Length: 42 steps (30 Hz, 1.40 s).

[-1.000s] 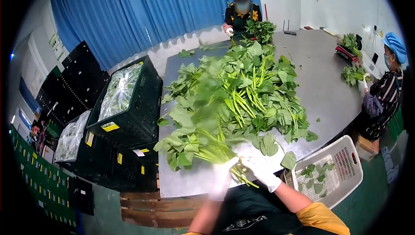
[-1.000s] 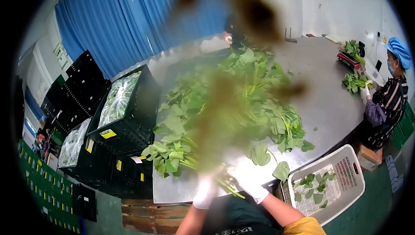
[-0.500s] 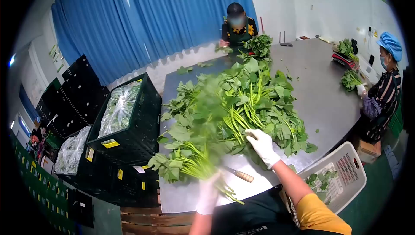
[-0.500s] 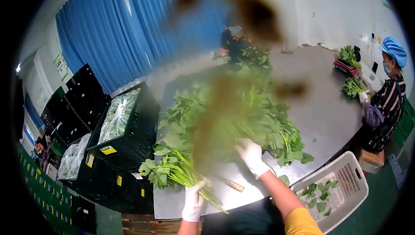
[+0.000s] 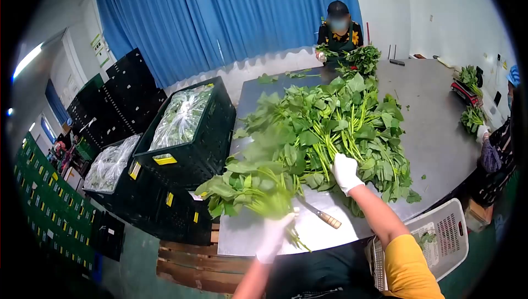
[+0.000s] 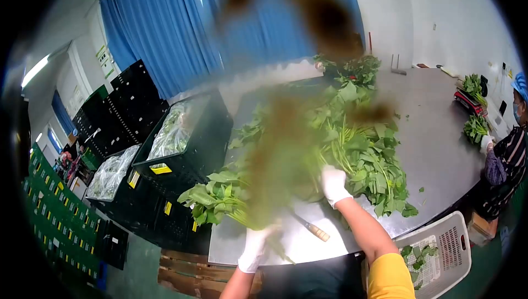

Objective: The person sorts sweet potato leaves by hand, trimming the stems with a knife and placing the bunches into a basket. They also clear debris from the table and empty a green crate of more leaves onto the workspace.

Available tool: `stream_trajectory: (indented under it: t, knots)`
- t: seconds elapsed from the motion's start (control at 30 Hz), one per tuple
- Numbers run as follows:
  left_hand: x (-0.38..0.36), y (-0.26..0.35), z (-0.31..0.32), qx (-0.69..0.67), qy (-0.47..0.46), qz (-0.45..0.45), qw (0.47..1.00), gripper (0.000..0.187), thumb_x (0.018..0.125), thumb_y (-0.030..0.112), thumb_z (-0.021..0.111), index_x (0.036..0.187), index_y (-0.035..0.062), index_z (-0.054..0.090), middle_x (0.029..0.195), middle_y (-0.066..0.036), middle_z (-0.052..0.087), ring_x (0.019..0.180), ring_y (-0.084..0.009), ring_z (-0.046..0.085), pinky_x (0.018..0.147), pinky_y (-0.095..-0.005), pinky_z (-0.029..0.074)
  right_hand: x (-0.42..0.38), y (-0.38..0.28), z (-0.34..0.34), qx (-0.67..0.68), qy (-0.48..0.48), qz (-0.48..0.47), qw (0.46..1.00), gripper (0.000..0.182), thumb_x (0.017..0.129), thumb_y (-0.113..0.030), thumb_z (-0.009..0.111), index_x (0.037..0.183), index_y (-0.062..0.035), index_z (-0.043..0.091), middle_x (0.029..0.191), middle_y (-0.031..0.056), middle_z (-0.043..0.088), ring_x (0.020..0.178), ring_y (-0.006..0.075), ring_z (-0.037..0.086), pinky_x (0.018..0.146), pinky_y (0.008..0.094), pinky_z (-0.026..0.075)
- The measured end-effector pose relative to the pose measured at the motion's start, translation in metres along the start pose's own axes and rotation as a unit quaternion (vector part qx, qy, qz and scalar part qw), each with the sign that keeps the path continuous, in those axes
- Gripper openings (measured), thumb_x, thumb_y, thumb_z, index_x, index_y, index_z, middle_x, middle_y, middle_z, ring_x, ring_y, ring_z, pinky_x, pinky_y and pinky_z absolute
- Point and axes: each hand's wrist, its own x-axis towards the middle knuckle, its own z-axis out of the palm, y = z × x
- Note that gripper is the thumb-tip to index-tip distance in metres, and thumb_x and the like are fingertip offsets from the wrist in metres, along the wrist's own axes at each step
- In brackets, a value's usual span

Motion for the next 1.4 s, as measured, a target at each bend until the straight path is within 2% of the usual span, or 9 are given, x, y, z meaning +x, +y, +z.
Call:
stream_trajectory:
  t: [0.2,0.27,0.33,0.43,0.6,0.93,1.13,1.27,1.4]
  knots:
    - [-0.009,0.007,0.004,-0.012,0.011,0.020,1.000,0.032,0.079,0.006,0.067,0.108,-0.0015,0.057,0.093,-0.006,0.061,0.080,-0.0144,0.059,0.073,-0.0264,0.048,0.004,0.002,-0.024,0.173,0.065,0.070,0.980,0.012,0.076,-0.016,0.063,0.071,-0.0057,0.057,0.065,0.0125,0.060,0.050,0.0257,0.057,0.050,0.0359,0.046]
    - [-0.011,0.005,0.003,-0.038,0.008,0.025,0.999,0.035,0.078,0.007,0.067,0.110,-0.0006,0.055,0.097,-0.006,0.058,0.082,-0.0146,0.058,0.072,-0.0275,0.048,-0.003,-0.005,-0.076,0.649,-0.110,0.241,0.713,0.013,0.087,-0.016,0.059,0.079,-0.0064,0.057,0.068,-0.0004,0.058,0.057,0.0076,0.053,0.054,0.0212,0.042]
    - [-0.010,-0.005,-0.001,-0.099,0.054,-0.037,0.993,0.037,0.076,0.007,0.068,0.111,0.0007,0.055,0.101,-0.006,0.057,0.087,-0.0144,0.056,0.075,-0.0286,0.046,-0.023,-0.018,-0.108,0.722,-0.106,0.222,0.646,0.013,0.087,-0.017,0.060,0.085,-0.0049,0.058,0.071,0.0009,0.060,0.060,0.0079,0.054,0.057,0.0208,0.043]
    - [-0.007,-0.010,0.005,-0.112,0.041,-0.059,0.991,0.039,0.076,0.008,0.067,0.112,0.0010,0.055,0.101,-0.006,0.057,0.089,-0.0143,0.054,0.077,-0.0283,0.044,-0.060,-0.018,-0.092,0.594,-0.108,0.036,0.796,0.019,0.084,-0.019,0.060,0.084,-0.0009,0.060,0.073,0.0055,0.059,0.062,0.0139,0.056,0.058,0.0278,0.045]
    - [-0.013,-0.005,0.036,-0.088,0.014,-0.052,0.995,0.037,0.079,0.009,0.066,0.113,-0.0011,0.055,0.100,-0.006,0.057,0.087,-0.0149,0.056,0.074,-0.0271,0.045,-0.107,-0.041,-0.107,0.557,-0.149,0.142,0.804,0.012,0.082,-0.012,0.066,0.085,-0.0009,0.062,0.068,0.0007,0.060,0.061,0.0059,0.053,0.058,0.0225,0.044]
    - [-0.008,-0.026,0.061,-0.040,-0.002,-0.027,0.999,0.026,0.076,0.007,0.070,0.098,-0.0025,0.061,0.087,-0.006,0.062,0.072,-0.0146,0.059,0.066,-0.0271,0.047,-0.162,-0.050,-0.103,0.369,-0.026,-0.013,0.929,0.011,0.075,-0.014,0.071,0.076,-0.0043,0.065,0.066,0.0087,0.061,0.055,0.0155,0.058,0.053,0.0277,0.046]
    - [-0.008,0.004,0.035,0.246,0.056,0.225,0.941,0.023,0.081,0.000,0.062,0.103,0.0005,0.055,0.093,-0.008,0.058,0.086,-0.0171,0.058,0.075,-0.0299,0.047,-0.171,-0.007,-0.139,0.766,0.153,0.329,0.530,0.031,0.088,-0.015,0.059,0.114,0.0013,0.054,0.087,0.0104,0.062,0.074,0.0136,0.058,0.063,0.0233,0.050]
    - [0.011,-0.001,0.019,-0.151,0.106,0.045,0.982,0.028,0.084,-0.003,0.057,0.110,0.0024,0.051,0.089,-0.005,0.055,0.084,-0.0174,0.056,0.079,-0.0293,0.047,-0.123,0.006,-0.136,0.738,0.037,0.282,0.612,0.055,0.085,-0.015,0.060,0.133,0.0024,0.040,0.107,0.0129,0.063,0.076,0.0105,0.060,0.066,0.0207,0.045]
    - [0.009,-0.016,0.009,-0.190,0.098,0.000,0.977,0.030,0.083,-0.004,0.059,0.110,0.0033,0.050,0.091,-0.005,0.055,0.080,-0.0166,0.056,0.074,-0.0282,0.047,-0.048,0.008,-0.059,0.295,0.107,0.139,0.939,0.027,0.080,-0.015,0.064,0.104,-0.0028,0.064,0.095,0.0133,0.065,0.079,0.0227,0.064,0.072,0.0289,0.049]
